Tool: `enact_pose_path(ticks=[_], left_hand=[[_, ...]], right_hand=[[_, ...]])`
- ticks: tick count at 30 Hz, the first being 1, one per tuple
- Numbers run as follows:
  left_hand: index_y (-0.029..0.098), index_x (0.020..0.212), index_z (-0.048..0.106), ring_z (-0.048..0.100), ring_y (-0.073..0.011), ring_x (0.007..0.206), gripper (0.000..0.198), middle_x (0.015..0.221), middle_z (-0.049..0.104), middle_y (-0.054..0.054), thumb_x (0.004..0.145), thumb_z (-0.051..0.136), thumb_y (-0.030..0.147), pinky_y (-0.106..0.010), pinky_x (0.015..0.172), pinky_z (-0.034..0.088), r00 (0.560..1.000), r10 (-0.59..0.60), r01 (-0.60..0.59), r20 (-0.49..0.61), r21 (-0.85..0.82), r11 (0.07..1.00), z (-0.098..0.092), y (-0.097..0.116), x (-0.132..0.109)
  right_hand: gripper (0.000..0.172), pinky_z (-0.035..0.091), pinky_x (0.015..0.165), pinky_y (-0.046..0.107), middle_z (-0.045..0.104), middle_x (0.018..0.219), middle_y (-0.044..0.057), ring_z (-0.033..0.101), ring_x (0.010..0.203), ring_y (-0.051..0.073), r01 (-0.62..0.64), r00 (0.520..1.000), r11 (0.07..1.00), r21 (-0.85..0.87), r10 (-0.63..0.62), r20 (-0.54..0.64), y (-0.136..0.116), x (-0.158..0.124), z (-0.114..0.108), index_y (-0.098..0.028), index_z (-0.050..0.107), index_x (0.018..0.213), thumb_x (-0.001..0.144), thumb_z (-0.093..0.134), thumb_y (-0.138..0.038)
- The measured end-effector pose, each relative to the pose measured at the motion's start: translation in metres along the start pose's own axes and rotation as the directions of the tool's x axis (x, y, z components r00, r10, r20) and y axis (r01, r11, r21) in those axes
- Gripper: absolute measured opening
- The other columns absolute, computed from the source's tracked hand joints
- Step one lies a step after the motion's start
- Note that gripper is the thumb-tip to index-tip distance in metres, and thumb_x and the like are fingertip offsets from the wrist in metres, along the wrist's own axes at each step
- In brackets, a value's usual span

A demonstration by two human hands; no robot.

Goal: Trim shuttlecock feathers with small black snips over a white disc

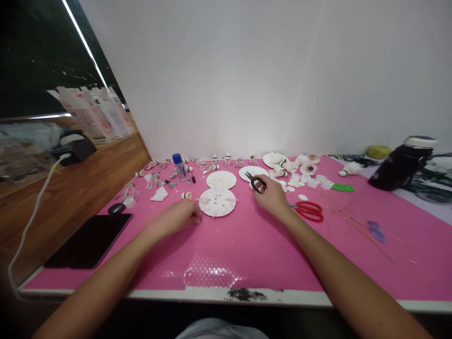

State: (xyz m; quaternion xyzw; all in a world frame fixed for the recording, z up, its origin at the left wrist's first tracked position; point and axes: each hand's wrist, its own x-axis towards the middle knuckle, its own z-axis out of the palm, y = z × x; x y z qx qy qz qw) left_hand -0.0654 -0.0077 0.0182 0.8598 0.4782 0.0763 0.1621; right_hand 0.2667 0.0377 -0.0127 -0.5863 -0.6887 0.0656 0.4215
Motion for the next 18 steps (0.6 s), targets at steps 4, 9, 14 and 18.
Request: enact_pose_path(ticks=[4,9,14,18], left_hand=[[0.017,0.071,0.072,0.062,-0.0227,0.073,0.016,0.074,0.071,-0.012,0.076,0.057,0.015,-0.030,0.069,0.042,1.000,0.006,-0.007,0.018,0.060,0.998,0.000,0.004,-0.003],[0.015,0.075,0.072,0.065,-0.0240,0.077,0.020,0.083,0.073,-0.015,0.081,0.054,0.012,-0.031,0.071,0.042,0.999,-0.031,0.025,0.032,0.157,0.987,0.000,0.013,-0.004],[0.013,0.082,0.071,0.066,-0.0244,0.077,0.021,0.091,0.072,-0.017,0.088,0.051,0.015,-0.032,0.069,0.041,1.000,-0.018,0.016,0.007,0.244,0.970,0.001,0.021,-0.003],[0.016,0.087,0.070,0.065,-0.0220,0.077,0.017,0.092,0.073,-0.013,0.092,0.054,0.021,-0.031,0.070,0.042,0.996,0.047,-0.042,-0.071,0.073,0.996,0.001,0.021,-0.003]], right_hand=[[0.038,0.050,0.065,0.034,0.078,0.095,0.008,0.066,0.074,0.023,-0.005,1.000,1.000,0.016,0.005,0.005,-0.002,-0.001,0.001,-0.022,0.073,0.118,0.082,0.067,-0.030],[0.036,0.051,0.070,0.034,0.078,0.100,0.007,0.068,0.081,0.023,-0.009,1.000,1.000,0.014,0.009,0.012,-0.003,-0.003,0.003,-0.024,0.073,0.117,0.083,0.066,-0.029],[0.035,0.051,0.071,0.034,0.078,0.099,0.007,0.068,0.082,0.023,-0.009,1.000,1.000,0.020,0.009,0.023,-0.005,-0.004,0.003,-0.024,0.073,0.118,0.084,0.066,-0.029],[0.033,0.049,0.067,0.033,0.077,0.093,0.007,0.066,0.076,0.022,0.004,1.000,0.999,0.044,-0.003,-0.015,-0.009,-0.004,0.001,-0.023,0.072,0.117,0.086,0.066,-0.032]])
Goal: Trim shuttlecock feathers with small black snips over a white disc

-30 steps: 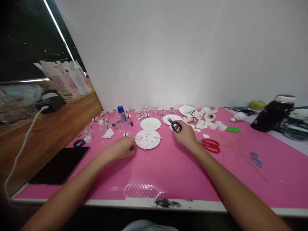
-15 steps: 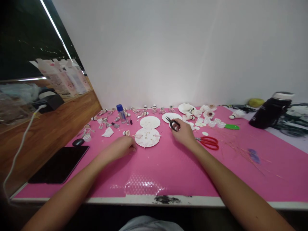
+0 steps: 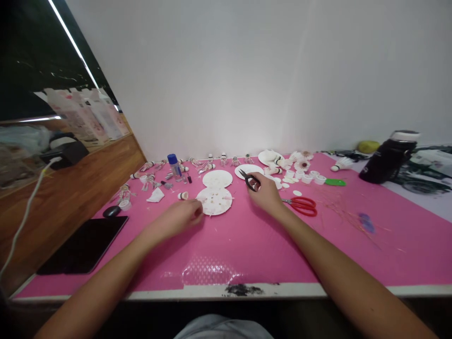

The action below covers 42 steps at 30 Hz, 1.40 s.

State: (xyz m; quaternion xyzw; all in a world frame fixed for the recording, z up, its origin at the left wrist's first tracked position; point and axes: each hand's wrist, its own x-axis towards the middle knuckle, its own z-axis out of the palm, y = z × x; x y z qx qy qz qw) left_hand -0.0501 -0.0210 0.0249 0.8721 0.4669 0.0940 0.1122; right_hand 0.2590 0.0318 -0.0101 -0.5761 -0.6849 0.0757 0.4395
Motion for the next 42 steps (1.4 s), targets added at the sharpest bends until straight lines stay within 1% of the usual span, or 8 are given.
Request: enact_pose_path(ticks=[2,5,10,12,17,28,36,42], left_hand=[[0.018,0.094,0.069,0.064,-0.0199,0.079,0.018,0.095,0.073,-0.009,0.096,0.053,0.026,-0.030,0.073,0.043,0.994,0.060,-0.077,-0.097,-0.176,0.981,0.004,-0.001,0.002],[0.019,0.100,0.065,0.062,-0.0171,0.077,0.021,0.095,0.072,-0.006,0.102,0.051,0.034,-0.028,0.073,0.044,0.965,0.034,-0.141,-0.259,-0.407,0.902,0.015,0.000,0.007],[0.018,0.100,0.064,0.061,-0.0158,0.076,0.028,0.093,0.070,-0.006,0.102,0.053,0.043,-0.026,0.069,0.045,0.957,-0.092,-0.134,-0.275,-0.702,0.700,0.036,0.014,0.014],[0.017,0.097,0.065,0.059,-0.0152,0.075,0.029,0.090,0.068,-0.005,0.102,0.054,0.044,-0.026,0.068,0.045,0.947,-0.121,-0.148,-0.298,-0.738,0.659,0.042,0.020,0.015],[0.017,0.097,0.068,0.060,-0.0154,0.076,0.029,0.092,0.070,-0.006,0.100,0.058,0.045,-0.027,0.071,0.047,0.944,-0.145,-0.160,-0.296,-0.795,0.585,0.049,0.030,0.013],[0.014,0.097,0.071,0.064,-0.0171,0.082,0.038,0.092,0.072,-0.009,0.097,0.063,0.051,-0.027,0.075,0.050,0.947,-0.172,-0.160,-0.271,-0.863,0.479,0.058,0.033,0.016],[0.013,0.096,0.077,0.047,-0.0087,0.054,0.037,0.078,0.071,-0.005,0.088,0.075,0.049,-0.023,0.052,0.035,0.958,-0.208,-0.085,-0.197,-0.888,0.453,0.062,0.031,0.018],[0.013,0.092,0.080,0.046,-0.0067,0.050,0.035,0.076,0.074,-0.005,0.087,0.075,0.047,-0.022,0.049,0.033,0.973,-0.147,-0.091,-0.175,-0.887,0.452,0.060,0.029,0.017]], right_hand=[[0.033,0.049,0.066,0.033,0.076,0.091,0.007,0.065,0.075,0.022,0.006,1.000,0.999,0.038,-0.005,-0.025,-0.004,-0.001,0.000,-0.022,0.072,0.117,0.087,0.067,-0.035],[0.030,0.053,0.072,0.035,0.076,0.098,0.007,0.068,0.083,0.024,0.033,0.998,0.986,0.162,-0.025,-0.050,-0.015,-0.007,0.003,-0.023,0.071,0.114,0.089,0.068,-0.039],[0.029,0.056,0.084,0.037,0.073,0.101,0.006,0.070,0.093,0.023,0.000,0.998,0.883,0.470,-0.032,0.058,-0.049,-0.030,0.014,-0.024,0.066,0.109,0.089,0.074,-0.043],[0.028,0.056,0.082,0.036,0.072,0.106,0.006,0.070,0.093,0.022,-0.046,0.990,0.833,0.551,-0.036,0.138,-0.063,-0.040,0.018,-0.025,0.064,0.109,0.089,0.074,-0.043],[0.026,0.054,0.076,0.032,0.069,0.094,0.003,0.066,0.083,0.019,-0.052,0.982,0.811,0.583,-0.064,0.177,-0.082,-0.054,0.019,-0.025,0.063,0.100,0.086,0.080,-0.040],[0.026,0.048,0.071,0.032,0.066,0.091,0.003,0.061,0.078,0.018,-0.003,0.978,0.849,0.529,-0.108,0.180,-0.073,-0.056,0.023,-0.024,0.062,0.103,0.089,0.079,-0.037],[0.020,0.048,0.075,0.033,0.064,0.092,0.002,0.059,0.079,0.019,0.036,0.977,0.854,0.519,-0.140,0.163,-0.073,-0.056,0.022,-0.025,0.059,0.102,0.094,0.073,-0.037],[0.015,0.047,0.073,0.033,0.063,0.090,0.003,0.057,0.078,0.019,0.060,0.968,0.848,0.526,-0.177,0.175,-0.071,-0.058,0.024,-0.024,0.057,0.102,0.097,0.067,-0.035]])
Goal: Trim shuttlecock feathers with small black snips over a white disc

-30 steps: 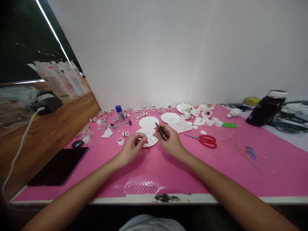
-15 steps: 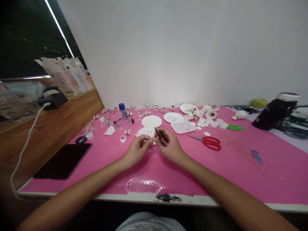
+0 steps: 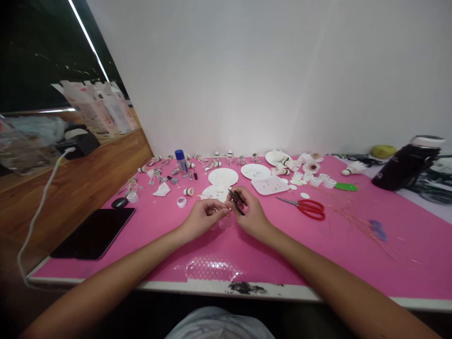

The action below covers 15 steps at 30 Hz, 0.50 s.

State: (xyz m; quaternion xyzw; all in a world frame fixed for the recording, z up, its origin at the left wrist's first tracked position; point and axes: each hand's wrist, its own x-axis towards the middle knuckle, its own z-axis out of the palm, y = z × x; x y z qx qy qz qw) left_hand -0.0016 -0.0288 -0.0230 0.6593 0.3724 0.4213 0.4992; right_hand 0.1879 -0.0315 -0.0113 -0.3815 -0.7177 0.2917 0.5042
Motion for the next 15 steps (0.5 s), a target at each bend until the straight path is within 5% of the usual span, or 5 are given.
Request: enact_pose_path(ticks=[7,15], left_hand=[[0.013,0.093,0.079,0.052,-0.0088,0.042,0.044,0.068,0.073,-0.004,0.075,0.085,0.053,-0.024,0.045,0.041,0.994,-0.108,0.111,0.028,-0.125,0.986,-0.007,0.008,0.001],[0.013,0.088,0.081,0.057,-0.0104,0.043,0.042,0.074,0.077,-0.007,0.071,0.089,0.050,-0.026,0.048,0.046,0.982,-0.068,0.050,-0.177,-0.101,0.994,-0.027,0.022,0.008]], right_hand=[[0.015,0.048,0.077,0.033,0.064,0.099,0.004,0.060,0.085,0.018,0.019,0.999,0.999,0.035,-0.017,-0.045,-0.010,0.002,-0.004,-0.025,0.060,0.106,0.097,0.068,-0.033],[0.015,0.044,0.067,0.033,0.064,0.095,0.002,0.054,0.072,0.016,0.003,0.948,1.000,0.018,0.003,-0.317,0.002,0.019,-0.028,-0.026,0.056,0.104,0.097,0.067,-0.033]])
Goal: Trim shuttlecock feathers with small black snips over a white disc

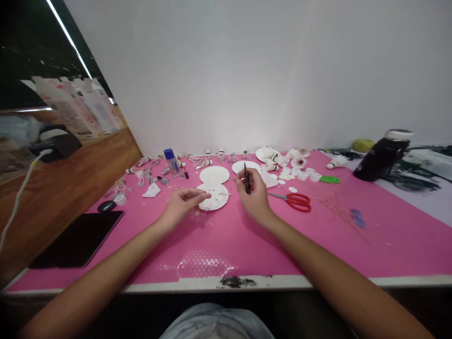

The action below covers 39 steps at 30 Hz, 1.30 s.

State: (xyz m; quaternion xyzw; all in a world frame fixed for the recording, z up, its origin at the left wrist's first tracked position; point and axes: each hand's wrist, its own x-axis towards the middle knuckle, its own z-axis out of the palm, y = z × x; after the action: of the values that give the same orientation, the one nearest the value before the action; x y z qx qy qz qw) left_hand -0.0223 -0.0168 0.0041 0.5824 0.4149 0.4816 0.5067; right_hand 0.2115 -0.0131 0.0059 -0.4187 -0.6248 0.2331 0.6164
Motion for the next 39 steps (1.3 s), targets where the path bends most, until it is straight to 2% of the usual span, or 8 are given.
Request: enact_pose_path(ticks=[4,10,20,25,28,31,37,39], left_hand=[[0.014,0.092,0.080,0.061,-0.0113,0.045,0.041,0.088,0.081,-0.011,0.073,0.089,0.050,-0.027,0.050,0.047,0.999,0.007,-0.007,-0.037,0.004,1.000,-0.006,-0.003,0.005],[0.014,0.093,0.079,0.061,-0.0121,0.044,0.040,0.085,0.081,-0.011,0.075,0.088,0.049,-0.027,0.049,0.046,0.999,-0.016,0.017,-0.030,0.044,0.999,-0.009,-0.007,0.006],[0.013,0.093,0.079,0.060,-0.0109,0.045,0.045,0.090,0.081,-0.012,0.074,0.087,0.053,-0.025,0.048,0.044,1.000,0.016,-0.015,-0.021,0.045,0.999,-0.006,-0.005,0.004],[0.015,0.087,0.081,0.047,-0.0070,0.042,0.045,0.066,0.072,-0.004,0.067,0.091,0.054,-0.023,0.043,0.034,0.996,-0.016,0.018,-0.090,0.027,0.999,-0.001,-0.007,0.003],[0.016,0.088,0.081,0.046,-0.0065,0.041,0.043,0.064,0.071,-0.002,0.068,0.091,0.053,-0.022,0.043,0.034,0.998,-0.027,0.027,-0.058,0.001,1.000,0.002,-0.010,0.001],[0.016,0.089,0.082,0.045,-0.0063,0.043,0.042,0.061,0.068,-0.001,0.070,0.090,0.052,-0.021,0.044,0.034,0.999,-0.034,0.034,-0.007,-0.031,0.999,0.007,-0.010,-0.003],[0.015,0.086,0.081,0.049,-0.0063,0.048,0.040,0.078,0.075,-0.005,0.067,0.092,0.048,-0.022,0.047,0.038,0.998,-0.049,0.053,0.047,-0.109,0.993,0.013,-0.005,-0.009],[0.015,0.084,0.081,0.055,-0.0083,0.055,0.037,0.082,0.075,-0.005,0.067,0.093,0.046,-0.022,0.052,0.042,0.998,-0.030,0.037,0.050,-0.142,0.989,0.015,-0.004,-0.010]], right_hand=[[0.015,0.045,0.069,0.033,0.064,0.094,0.003,0.055,0.073,0.017,-0.028,0.999,1.000,0.004,0.028,-0.016,0.012,0.003,-0.002,-0.025,0.056,0.102,0.095,0.067,-0.032],[0.019,0.049,0.076,0.034,0.064,0.098,0.004,0.060,0.084,0.019,-0.050,0.999,0.999,0.012,0.050,-0.001,0.023,0.003,-0.001,-0.025,0.058,0.104,0.093,0.069,-0.035],[0.026,0.052,0.084,0.036,0.066,0.103,0.007,0.063,0.092,0.020,-0.081,0.995,0.997,-0.004,0.081,0.054,0.016,-0.003,0.004,-0.023,0.058,0.106,0.092,0.070,-0.042],[0.026,0.049,0.075,0.033,0.070,0.097,0.005,0.062,0.079,0.018,-0.100,0.983,0.995,-0.021,0.102,0.155,0.007,-0.008,0.007,-0.023,0.057,0.103,0.095,0.068,-0.046],[0.031,0.048,0.073,0.032,0.072,0.098,0.005,0.063,0.080,0.018,-0.165,0.952,0.984,0.067,0.141,0.272,-0.002,-0.015,0.013,-0.023,0.056,0.099,0.090,0.075,-0.045],[0.035,0.044,0.064,0.029,0.072,0.094,0.003,0.056,0.068,0.014,-0.225,0.911,0.972,0.070,0.184,0.368,-0.010,-0.024,0.020,-0.023,0.056,0.097,0.084,0.081,-0.044],[0.042,0.038,0.058,0.027,0.063,0.080,-0.002,0.049,0.063,0.013,-0.247,0.908,0.966,0.078,0.203,0.366,-0.013,-0.029,0.025,-0.024,0.050,0.090,0.079,0.086,-0.042],[0.044,0.039,0.059,0.028,0.061,0.080,-0.002,0.050,0.065,0.013,-0.255,0.899,0.963,0.089,0.202,0.388,-0.011,-0.027,0.024,-0.024,0.048,0.089,0.078,0.086,-0.043]])
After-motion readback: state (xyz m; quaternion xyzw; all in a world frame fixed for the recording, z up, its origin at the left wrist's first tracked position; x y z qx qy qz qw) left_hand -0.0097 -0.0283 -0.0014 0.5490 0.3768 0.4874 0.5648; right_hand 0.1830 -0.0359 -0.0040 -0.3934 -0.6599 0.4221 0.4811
